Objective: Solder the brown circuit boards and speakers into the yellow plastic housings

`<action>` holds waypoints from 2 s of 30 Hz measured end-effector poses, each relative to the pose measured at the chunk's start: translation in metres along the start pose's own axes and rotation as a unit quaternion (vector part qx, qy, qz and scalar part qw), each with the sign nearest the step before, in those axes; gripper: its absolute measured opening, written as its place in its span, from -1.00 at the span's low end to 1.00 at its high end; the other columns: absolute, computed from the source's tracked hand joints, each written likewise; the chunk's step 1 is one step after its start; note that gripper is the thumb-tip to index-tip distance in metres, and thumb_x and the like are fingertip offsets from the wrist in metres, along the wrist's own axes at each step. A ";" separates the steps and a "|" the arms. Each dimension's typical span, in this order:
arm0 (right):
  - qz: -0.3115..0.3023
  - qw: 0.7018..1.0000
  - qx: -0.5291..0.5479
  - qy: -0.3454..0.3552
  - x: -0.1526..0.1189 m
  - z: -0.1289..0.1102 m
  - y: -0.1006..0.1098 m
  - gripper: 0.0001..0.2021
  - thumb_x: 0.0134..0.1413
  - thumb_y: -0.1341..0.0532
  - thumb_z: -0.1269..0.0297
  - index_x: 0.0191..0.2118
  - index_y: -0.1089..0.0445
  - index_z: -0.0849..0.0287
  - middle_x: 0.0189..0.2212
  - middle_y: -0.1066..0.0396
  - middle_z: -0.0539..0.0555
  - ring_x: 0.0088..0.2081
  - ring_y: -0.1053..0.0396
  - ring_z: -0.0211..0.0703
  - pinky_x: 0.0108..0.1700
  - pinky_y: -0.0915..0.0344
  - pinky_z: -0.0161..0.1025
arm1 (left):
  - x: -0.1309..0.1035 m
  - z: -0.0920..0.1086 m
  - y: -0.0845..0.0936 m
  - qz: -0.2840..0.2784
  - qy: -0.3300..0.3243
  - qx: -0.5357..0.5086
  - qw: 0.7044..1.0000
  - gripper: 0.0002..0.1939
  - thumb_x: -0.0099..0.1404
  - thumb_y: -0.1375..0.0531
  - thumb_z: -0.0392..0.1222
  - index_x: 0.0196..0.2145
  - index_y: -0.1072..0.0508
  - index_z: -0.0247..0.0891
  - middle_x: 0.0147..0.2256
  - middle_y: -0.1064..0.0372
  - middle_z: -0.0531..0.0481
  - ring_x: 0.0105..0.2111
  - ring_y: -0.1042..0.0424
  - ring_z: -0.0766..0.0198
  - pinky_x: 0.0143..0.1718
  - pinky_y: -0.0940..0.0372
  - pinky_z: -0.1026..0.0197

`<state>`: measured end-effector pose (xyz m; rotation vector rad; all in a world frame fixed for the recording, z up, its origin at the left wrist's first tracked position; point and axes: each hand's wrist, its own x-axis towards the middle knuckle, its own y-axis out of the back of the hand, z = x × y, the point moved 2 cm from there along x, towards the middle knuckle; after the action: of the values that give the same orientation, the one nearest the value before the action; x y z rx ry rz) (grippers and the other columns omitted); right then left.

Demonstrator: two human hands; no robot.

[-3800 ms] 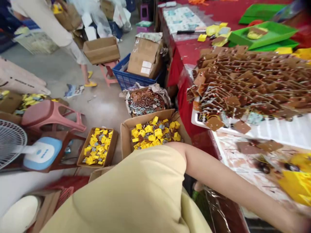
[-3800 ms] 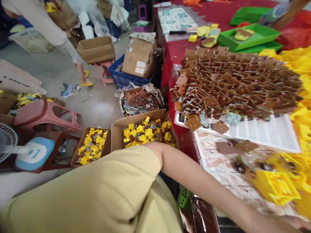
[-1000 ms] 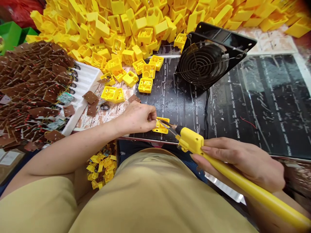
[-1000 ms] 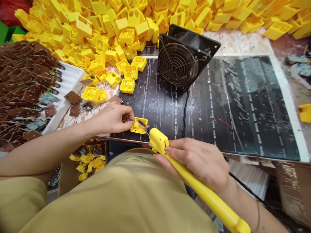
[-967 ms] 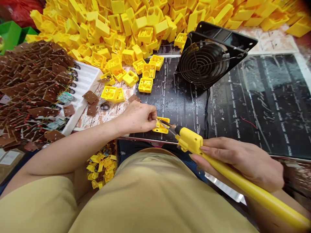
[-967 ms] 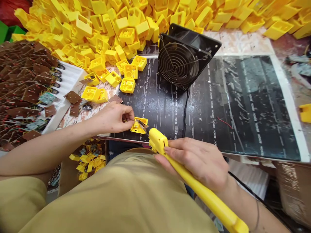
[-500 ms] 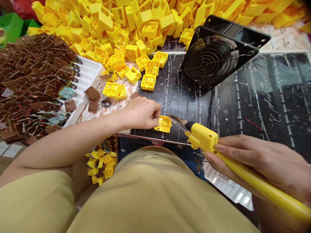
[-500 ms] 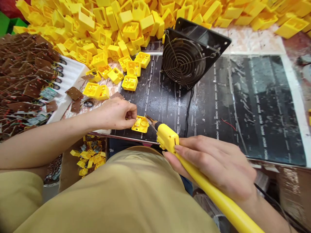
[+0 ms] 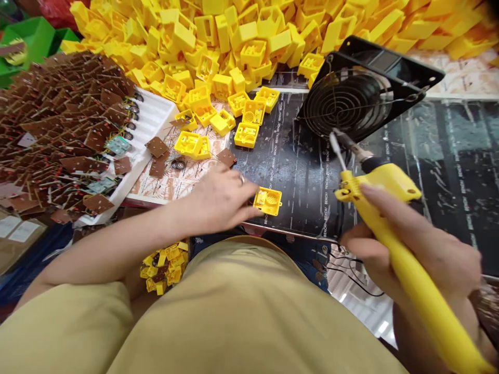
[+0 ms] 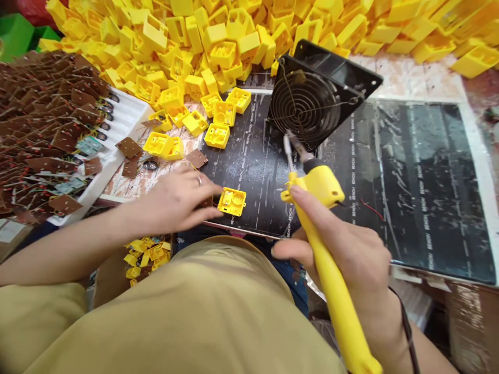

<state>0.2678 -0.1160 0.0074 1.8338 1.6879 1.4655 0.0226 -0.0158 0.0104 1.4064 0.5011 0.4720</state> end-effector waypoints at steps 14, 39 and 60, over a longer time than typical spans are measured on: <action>-0.126 0.954 0.076 0.260 0.112 -0.009 -0.125 -0.64 0.18 -0.31 0.35 0.05 -0.26 0.08 -0.07 -0.50 0.06 -0.03 -0.48 -0.08 0.15 -0.37 -0.08 | -0.063 -0.013 -0.029 0.228 -0.127 -0.158 0.952 -0.86 0.38 -0.19 -0.25 -0.13 -0.49 -0.31 -0.27 -0.57 -0.13 -0.22 -0.55 0.24 -0.12 -0.45 0.20; -0.057 0.969 0.017 0.239 0.094 -0.037 -0.117 -0.67 0.23 -0.29 0.10 -0.01 -0.26 0.11 -0.32 -0.47 0.05 -0.34 -0.45 -0.11 -0.27 -0.41 -0.19 | -0.115 -0.046 -0.009 0.127 -0.023 -0.376 0.918 -0.83 0.35 -0.17 -0.36 -0.13 -0.51 -0.25 -0.21 -0.56 -0.13 -0.16 -0.54 0.27 -0.07 -0.44 0.26; 0.006 0.996 -0.034 0.083 0.050 -0.021 -0.123 -0.60 0.19 -0.33 0.08 0.03 -0.25 0.10 -0.21 -0.47 0.07 -0.28 -0.48 -0.06 -0.26 -0.41 -0.16 | -0.112 -0.049 -0.022 0.154 -0.107 -0.423 0.886 -0.83 0.31 -0.18 -0.47 -0.27 -0.54 -0.29 -0.29 -0.54 -0.17 -0.13 -0.53 0.23 -0.05 -0.46 0.25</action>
<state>0.1690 -0.0453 -0.0492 1.7316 1.6792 1.6999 -0.0962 -0.0442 -0.0107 0.6630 -0.1316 0.6760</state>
